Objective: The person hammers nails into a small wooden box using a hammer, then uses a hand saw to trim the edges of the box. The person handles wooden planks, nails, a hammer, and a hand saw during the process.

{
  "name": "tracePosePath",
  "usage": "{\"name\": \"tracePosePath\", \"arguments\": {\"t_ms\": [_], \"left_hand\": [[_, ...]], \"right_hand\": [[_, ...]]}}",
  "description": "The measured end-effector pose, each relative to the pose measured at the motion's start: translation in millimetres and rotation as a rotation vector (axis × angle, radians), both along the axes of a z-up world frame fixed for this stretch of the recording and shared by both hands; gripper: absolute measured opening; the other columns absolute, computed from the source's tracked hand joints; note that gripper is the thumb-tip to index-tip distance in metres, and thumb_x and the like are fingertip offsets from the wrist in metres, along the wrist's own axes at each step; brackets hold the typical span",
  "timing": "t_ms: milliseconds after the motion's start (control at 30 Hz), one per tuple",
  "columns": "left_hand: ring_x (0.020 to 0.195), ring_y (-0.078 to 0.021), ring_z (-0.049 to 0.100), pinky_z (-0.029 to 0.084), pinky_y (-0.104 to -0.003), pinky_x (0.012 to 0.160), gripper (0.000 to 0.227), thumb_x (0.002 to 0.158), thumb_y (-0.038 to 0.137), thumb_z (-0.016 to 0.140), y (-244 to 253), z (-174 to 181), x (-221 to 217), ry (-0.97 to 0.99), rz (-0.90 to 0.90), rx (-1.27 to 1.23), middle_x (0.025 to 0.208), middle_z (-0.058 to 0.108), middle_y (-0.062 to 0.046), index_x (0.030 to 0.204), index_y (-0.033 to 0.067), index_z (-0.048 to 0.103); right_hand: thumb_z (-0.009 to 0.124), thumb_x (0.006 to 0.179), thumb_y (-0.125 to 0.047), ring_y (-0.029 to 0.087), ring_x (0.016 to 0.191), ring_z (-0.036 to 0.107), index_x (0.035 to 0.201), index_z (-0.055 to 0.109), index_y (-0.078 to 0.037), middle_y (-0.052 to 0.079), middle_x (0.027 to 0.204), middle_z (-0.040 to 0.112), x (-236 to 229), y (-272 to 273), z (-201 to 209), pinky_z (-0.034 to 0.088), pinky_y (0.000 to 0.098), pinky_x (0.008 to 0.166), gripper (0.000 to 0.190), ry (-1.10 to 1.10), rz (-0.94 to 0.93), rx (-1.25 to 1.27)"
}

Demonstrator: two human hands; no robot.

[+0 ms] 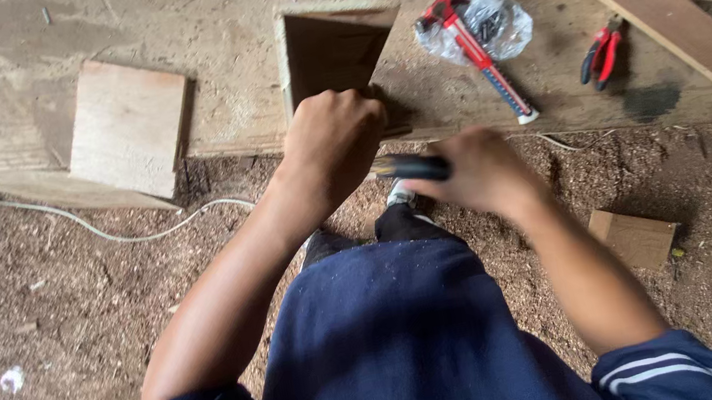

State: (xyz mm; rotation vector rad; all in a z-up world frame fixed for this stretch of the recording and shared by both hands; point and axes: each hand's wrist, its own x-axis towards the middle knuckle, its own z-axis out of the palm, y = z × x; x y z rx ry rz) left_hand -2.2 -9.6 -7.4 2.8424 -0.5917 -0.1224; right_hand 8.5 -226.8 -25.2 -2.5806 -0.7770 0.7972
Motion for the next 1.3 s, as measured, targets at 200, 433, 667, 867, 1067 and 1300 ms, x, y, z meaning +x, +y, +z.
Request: {"name": "tracePosePath", "arguments": {"t_ms": [200,433,667,867,1067,1300], "left_hand": [[0.064,-0.0284,0.074,0.057,-0.039,0.054,0.013,0.081,0.012,0.066,5.1,0.7,0.1,0.018,-0.014,0.039,0.068,0.072,-0.012,0.070,0.0123,0.072],[0.064,-0.0273,0.074,0.058,-0.039,0.054,0.012,0.081,0.010,0.066,2.1,1.7,6.6,0.012,0.004,0.024,0.068,0.073,-0.011,0.071,0.0116,0.072],[0.065,-0.0274,0.074,0.058,-0.039,0.055,0.012,0.081,0.012,0.067,0.0,2.1,0.7,0.000,0.001,0.019,0.069,0.072,-0.011,0.071,0.0116,0.073],[0.064,-0.0277,0.073,0.057,-0.039,0.055,0.014,0.082,0.011,0.067,0.0,2.1,4.9,-0.035,-0.020,0.012,0.069,0.072,-0.011,0.069,0.0113,0.072],[0.064,-0.0266,0.074,0.057,-0.038,0.053,0.012,0.081,0.009,0.068,-2.5,4.9,5.0,0.004,0.001,-0.003,0.069,0.072,-0.011,0.071,0.0109,0.073],[0.063,-0.0269,0.073,0.057,-0.038,0.053,0.012,0.081,0.012,0.069,1.8,1.9,4.7,-0.013,0.010,-0.005,0.067,0.071,-0.011,0.070,0.0121,0.072]], "right_hand": [[0.083,0.084,-0.046,0.019,0.051,0.065,0.076,0.071,-0.012,0.006,0.059,0.067,-3.9,-7.0,-12.5,0.053,0.0362,0.051,0.037,-0.278,0.107,0.212],[0.083,0.081,-0.035,0.016,0.045,0.065,0.074,0.075,-0.013,0.002,0.058,0.070,-11.0,-57.0,67.7,0.049,0.0347,0.046,0.024,-0.195,0.034,0.166],[0.086,0.080,-0.042,0.027,0.061,0.071,0.078,0.071,-0.008,0.009,0.068,0.071,-12.0,1.2,-52.0,0.054,0.0395,0.057,0.037,-0.221,0.003,0.371],[0.087,0.078,-0.038,0.019,0.054,0.068,0.078,0.075,-0.011,0.006,0.065,0.070,3.0,-56.0,43.0,0.053,0.0376,0.053,0.030,-0.258,-0.040,0.246],[0.087,0.077,-0.034,0.020,0.051,0.068,0.073,0.074,-0.011,0.004,0.058,0.067,-4.6,-53.7,39.2,0.053,0.0381,0.052,0.027,-0.204,0.001,0.251],[0.083,0.080,-0.037,0.022,0.056,0.067,0.080,0.071,-0.009,0.008,0.068,0.069,-16.2,-14.1,-66.9,0.051,0.0386,0.054,0.031,-0.192,-0.007,0.478]]}}
